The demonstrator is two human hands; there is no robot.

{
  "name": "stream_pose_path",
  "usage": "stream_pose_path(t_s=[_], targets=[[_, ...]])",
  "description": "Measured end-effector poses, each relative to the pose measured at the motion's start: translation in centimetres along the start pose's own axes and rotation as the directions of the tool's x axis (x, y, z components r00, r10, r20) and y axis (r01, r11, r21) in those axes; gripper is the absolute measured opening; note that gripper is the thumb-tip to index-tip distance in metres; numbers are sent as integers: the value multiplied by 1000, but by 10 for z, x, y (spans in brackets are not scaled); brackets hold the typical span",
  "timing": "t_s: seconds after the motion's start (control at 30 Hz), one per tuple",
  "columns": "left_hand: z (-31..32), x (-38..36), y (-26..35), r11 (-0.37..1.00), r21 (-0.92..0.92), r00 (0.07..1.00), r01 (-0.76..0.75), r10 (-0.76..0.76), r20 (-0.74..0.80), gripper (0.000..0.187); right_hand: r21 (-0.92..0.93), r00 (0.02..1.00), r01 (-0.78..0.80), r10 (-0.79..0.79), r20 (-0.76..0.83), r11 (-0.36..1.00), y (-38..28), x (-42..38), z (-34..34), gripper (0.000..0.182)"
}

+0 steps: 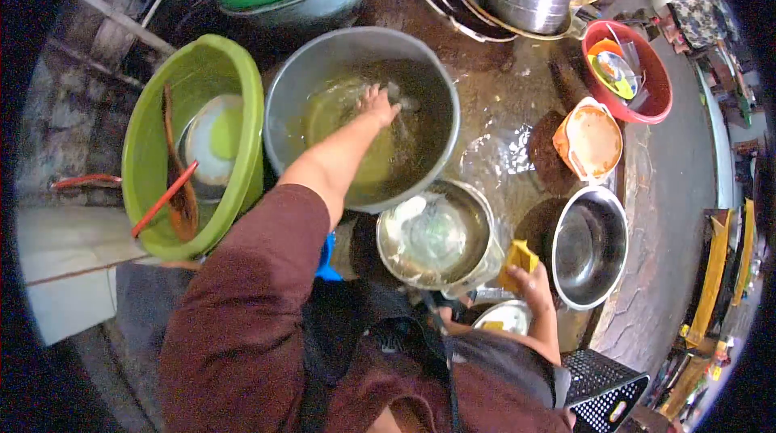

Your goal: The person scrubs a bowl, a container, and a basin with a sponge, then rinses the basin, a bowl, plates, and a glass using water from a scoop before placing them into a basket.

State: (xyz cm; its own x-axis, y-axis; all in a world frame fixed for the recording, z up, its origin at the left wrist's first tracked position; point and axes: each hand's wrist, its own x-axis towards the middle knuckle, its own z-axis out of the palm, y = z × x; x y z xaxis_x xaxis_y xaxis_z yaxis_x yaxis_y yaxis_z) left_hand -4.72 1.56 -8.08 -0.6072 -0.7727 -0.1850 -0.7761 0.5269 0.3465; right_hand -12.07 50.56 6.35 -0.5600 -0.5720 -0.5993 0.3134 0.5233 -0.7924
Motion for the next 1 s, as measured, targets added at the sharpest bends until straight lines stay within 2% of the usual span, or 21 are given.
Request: stream_pose_path(t_s=[0.07,0.1,0.13,0.2,0.33,0.37,0.4,0.43,0.47,0.53,0.57,0.6,0.63,0.67,0.73,0.77,0.8,0.87,0.9,0.97,1.0], targets=[[21,14,9,991,79,979,104,-116,167,64,-37,999,-42,41,-32,998,-8,-9,4,41],[9,6,23,979,137,956,152,-181,232,63,-15,998,-51,51,-35,999,-7,-11,4,41],[9,0,30,982,128,957,137,-164,240,63,9,997,-61,61,-40,998,-5,-12,4,40],[12,-9,29,959,245,968,141,-186,171,60,-76,996,-87,85,-29,993,-5,-16,0,40],[37,-15,7,967,229,979,114,-149,141,52,-1,995,-100,100,-11,995,-15,-13,6,38],[32,-25,4,933,358,985,27,-86,150,46,-28,999,-25,24,-34,999,-14,-12,8,38],[27,-36,0,874,482,986,-58,-24,163,41,-22,999,-20,19,-40,1000,-17,-9,9,38],[34,-45,-9,847,529,996,-57,9,92,35,-16,1000,-9,8,-17,1000,-20,-8,11,38],[24,-54,-7,845,532,996,-64,20,88,35,-13,1000,5,-5,5,1000,-22,-6,12,39],[2,-68,-5,938,347,950,-7,-102,294,36,32,1000,17,-16,-9,999,-21,0,15,41],[6,-72,-11,932,360,992,-35,-12,129,29,37,998,61,-61,-4,997,-26,4,17,41],[6,-69,-17,930,366,992,-34,-13,126,29,44,995,102,-102,4,994,-31,7,20,42],[-1,-65,-21,996,-29,974,86,-77,214,24,65,989,146,-147,4,987,-40,10,25,43],[-8,-62,-25,884,-404,943,234,-105,317,19,94,975,217,-220,34,972,-41,22,25,44],[-9,-62,-36,609,-774,956,171,89,281,9,139,963,258,-265,37,956,-67,30,42,44],[-38,-75,-17,440,-861,924,256,152,352,5,161,952,297,-305,26,941,-80,36,51,40],[-55,-86,-3,264,-896,911,357,113,396,8,158,949,305,-315,36,939,-94,41,60,37],[-92,-111,21,215,-903,867,372,267,421,11,137,916,390,-399,42,911,-118,53,79,34],[-102,-120,32,223,-901,865,373,268,424,11,181,897,429,-441,33,885,-130,57,90,32],[-113,-133,53,285,-874,796,394,369,480,11,151,860,499,-509,34,853,-152,64,108,29],[-111,-143,66,311,-880,801,358,383,461,10,174,830,549,-558,6,818,-153,78,119,29]])
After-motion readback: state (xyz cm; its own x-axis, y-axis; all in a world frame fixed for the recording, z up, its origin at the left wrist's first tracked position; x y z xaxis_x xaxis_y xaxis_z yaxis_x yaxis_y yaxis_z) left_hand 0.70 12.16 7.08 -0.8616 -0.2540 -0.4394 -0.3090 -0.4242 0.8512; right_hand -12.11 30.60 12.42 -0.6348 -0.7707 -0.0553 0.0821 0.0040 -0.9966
